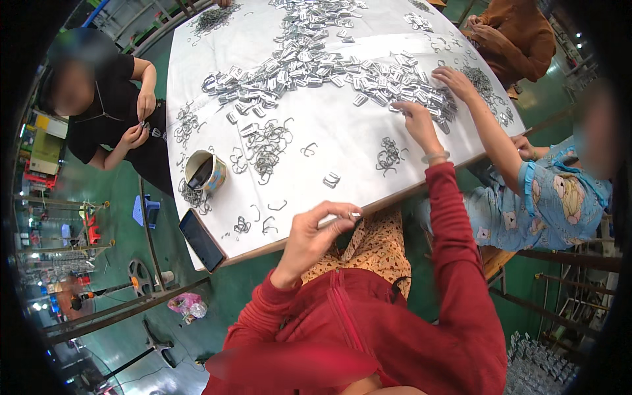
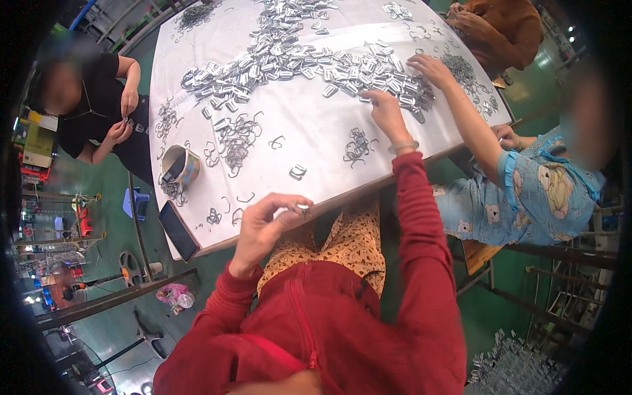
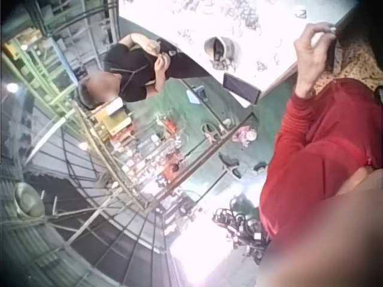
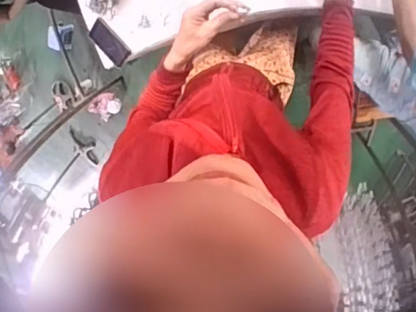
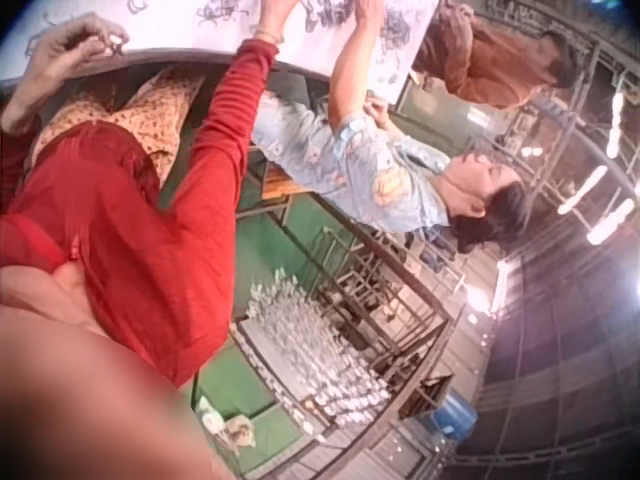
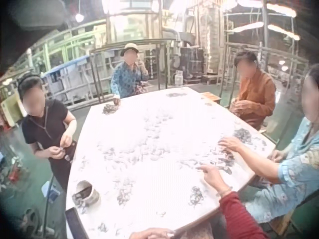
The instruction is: The person assembles small metal keychains by hand at a table. They pick up a metal clip and a small metal piece, connect them, and then hang the finished keychain on a nearby rack. The process is repeated continuously.
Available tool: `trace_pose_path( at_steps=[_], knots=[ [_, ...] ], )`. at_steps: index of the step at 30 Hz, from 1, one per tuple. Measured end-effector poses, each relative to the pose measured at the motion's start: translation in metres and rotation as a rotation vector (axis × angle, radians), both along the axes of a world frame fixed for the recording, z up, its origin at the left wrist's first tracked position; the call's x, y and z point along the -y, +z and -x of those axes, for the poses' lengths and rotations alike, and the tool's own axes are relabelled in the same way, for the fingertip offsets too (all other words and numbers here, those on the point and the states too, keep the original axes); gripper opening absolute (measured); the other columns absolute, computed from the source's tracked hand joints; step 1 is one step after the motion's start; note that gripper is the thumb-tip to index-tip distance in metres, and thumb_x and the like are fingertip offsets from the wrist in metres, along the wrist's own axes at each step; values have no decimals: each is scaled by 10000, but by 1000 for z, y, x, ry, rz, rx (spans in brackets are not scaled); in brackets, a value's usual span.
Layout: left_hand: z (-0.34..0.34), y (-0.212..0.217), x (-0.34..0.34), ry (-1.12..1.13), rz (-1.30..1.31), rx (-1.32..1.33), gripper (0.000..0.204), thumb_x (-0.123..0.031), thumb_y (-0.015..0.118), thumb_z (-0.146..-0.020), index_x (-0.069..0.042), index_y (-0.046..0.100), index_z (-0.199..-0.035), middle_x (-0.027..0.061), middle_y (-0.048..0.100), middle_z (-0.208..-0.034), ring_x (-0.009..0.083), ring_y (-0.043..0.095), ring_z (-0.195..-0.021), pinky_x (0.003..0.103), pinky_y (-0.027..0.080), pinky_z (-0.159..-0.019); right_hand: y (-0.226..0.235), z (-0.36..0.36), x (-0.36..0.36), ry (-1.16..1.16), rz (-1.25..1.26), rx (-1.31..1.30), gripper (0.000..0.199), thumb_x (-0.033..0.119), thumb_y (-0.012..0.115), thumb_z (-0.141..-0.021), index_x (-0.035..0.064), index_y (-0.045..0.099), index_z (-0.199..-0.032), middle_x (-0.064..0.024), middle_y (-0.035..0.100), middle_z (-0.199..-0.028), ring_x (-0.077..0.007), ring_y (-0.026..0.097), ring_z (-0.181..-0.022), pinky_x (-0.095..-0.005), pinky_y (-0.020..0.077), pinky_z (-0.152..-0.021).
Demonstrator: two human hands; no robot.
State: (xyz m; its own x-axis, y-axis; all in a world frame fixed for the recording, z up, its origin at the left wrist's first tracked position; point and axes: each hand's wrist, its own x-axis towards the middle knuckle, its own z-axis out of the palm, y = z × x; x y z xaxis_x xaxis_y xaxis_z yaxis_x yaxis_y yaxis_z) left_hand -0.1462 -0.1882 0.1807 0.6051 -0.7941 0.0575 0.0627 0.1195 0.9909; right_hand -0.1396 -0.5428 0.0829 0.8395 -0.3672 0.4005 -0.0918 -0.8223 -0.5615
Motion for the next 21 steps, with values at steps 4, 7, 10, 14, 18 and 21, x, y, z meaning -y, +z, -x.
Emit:
trace_pose_path(
  at_steps=[4,7,10,14,18,21],
  knots=[
    [11,-8,-7,-71,7,-117,84,15,572,-855,11,602,-933,116,639,-1016,160,595,-943,296,473,-849,-3,-28,27,238,464,-245,240,-13,554,-720,85,666,-908,-60,641,-954,-301,540,-944,-370,451,-830],
    [11,-11,-7,-77,13,-109,111,11,574,-855,12,606,-961,121,636,-1026,173,593,-974,309,479,-861,5,-35,34,316,506,-317,207,-9,567,-712,73,634,-890,-84,596,-938,-300,528,-950,-371,458,-812],
    [11,-10,-7,-63,20,-87,121,10,577,-854,11,608,-971,120,637,-1023,174,594,-975,307,476,-865,0,-36,45,313,540,-342,212,-35,577,-691,46,599,-885,-120,563,-929,-309,516,-968,-381,457,-824],
    [14,-7,-6,-66,37,-67,131,14,573,-855,12,611,-980,116,639,-1022,169,596,-973,302,476,-865,9,-32,42,244,541,-378,258,-28,643,-634,35,592,-879,-127,550,-893,-313,500,-957,-379,441,-831],
    [20,-4,-7,-78,17,5,139,19,566,-857,19,613,-988,104,641,-1019,159,595,-966,292,482,-856,16,-22,25,175,241,-235,204,24,686,-673,9,599,-857,-115,604,-767,-297,576,-744,-332,465,-672],
    [23,-10,-7,-62,-1,2,149,13,570,-858,24,613,-999,96,642,-1016,153,596,-956,283,489,-849,32,5,-44,82,-260,1,236,33,679,-752,6,643,-984,-83,659,-781,-180,608,-653,-263,472,-594]
  ],
)
